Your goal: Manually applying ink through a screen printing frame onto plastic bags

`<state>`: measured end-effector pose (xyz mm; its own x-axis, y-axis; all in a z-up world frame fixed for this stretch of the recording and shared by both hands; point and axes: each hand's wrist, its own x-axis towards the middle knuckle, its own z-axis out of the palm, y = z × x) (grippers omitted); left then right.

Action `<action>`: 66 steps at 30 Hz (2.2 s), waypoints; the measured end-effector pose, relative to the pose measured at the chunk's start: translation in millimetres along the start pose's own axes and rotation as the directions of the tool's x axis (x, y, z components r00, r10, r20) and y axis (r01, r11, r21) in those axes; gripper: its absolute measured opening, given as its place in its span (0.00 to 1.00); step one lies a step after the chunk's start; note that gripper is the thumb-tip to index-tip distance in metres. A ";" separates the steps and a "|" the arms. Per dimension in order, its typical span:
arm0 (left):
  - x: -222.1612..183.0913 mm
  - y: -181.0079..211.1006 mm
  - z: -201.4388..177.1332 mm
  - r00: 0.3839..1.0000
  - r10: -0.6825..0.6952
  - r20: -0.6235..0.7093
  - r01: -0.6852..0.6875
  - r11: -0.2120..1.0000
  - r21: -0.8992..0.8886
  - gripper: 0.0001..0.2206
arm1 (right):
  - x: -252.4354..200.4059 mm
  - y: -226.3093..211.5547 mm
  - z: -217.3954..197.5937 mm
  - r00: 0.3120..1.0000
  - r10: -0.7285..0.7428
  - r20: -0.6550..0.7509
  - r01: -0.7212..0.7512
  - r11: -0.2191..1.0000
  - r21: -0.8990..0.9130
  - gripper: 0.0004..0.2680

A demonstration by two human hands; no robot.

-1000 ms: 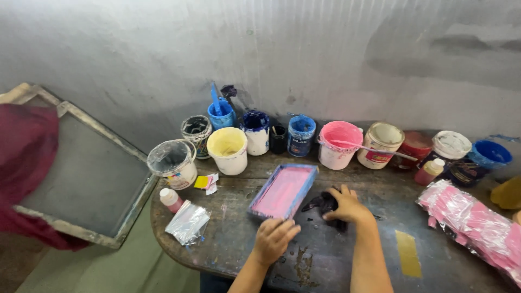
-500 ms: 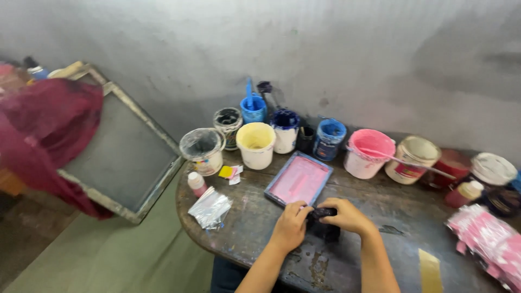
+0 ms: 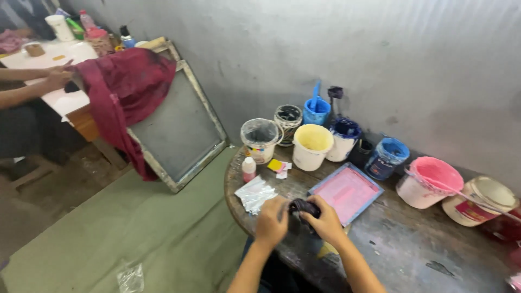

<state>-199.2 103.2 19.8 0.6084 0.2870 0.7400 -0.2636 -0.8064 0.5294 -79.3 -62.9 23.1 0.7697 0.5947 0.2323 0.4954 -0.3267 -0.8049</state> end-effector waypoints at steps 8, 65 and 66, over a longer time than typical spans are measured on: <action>-13.0 -83.7 -53.7 0.884 -0.454 0.115 0.323 0.769 0.551 0.11 | 35.2 -52.1 53.2 0.981 0.192 -0.022 -0.193 0.963 -0.190 0.13; 4.1 -21.4 -14.0 0.984 -0.175 -0.032 0.174 0.984 -0.043 0.17 | 21.8 -18.1 71.1 0.893 -0.350 -0.282 0.396 0.910 0.124 0.08; 5.5 -25.5 -14.4 0.984 -0.178 -0.027 0.177 0.983 -0.039 0.12 | 21.7 -23.1 66.8 0.885 -0.375 -0.276 0.422 0.896 0.136 0.08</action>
<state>-199.9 132.8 16.3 0.6248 0.4401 0.6449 -0.1805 -0.7222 0.6677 -101.0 6.7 10.2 0.6066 0.4461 0.6581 0.7140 0.0584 -0.6977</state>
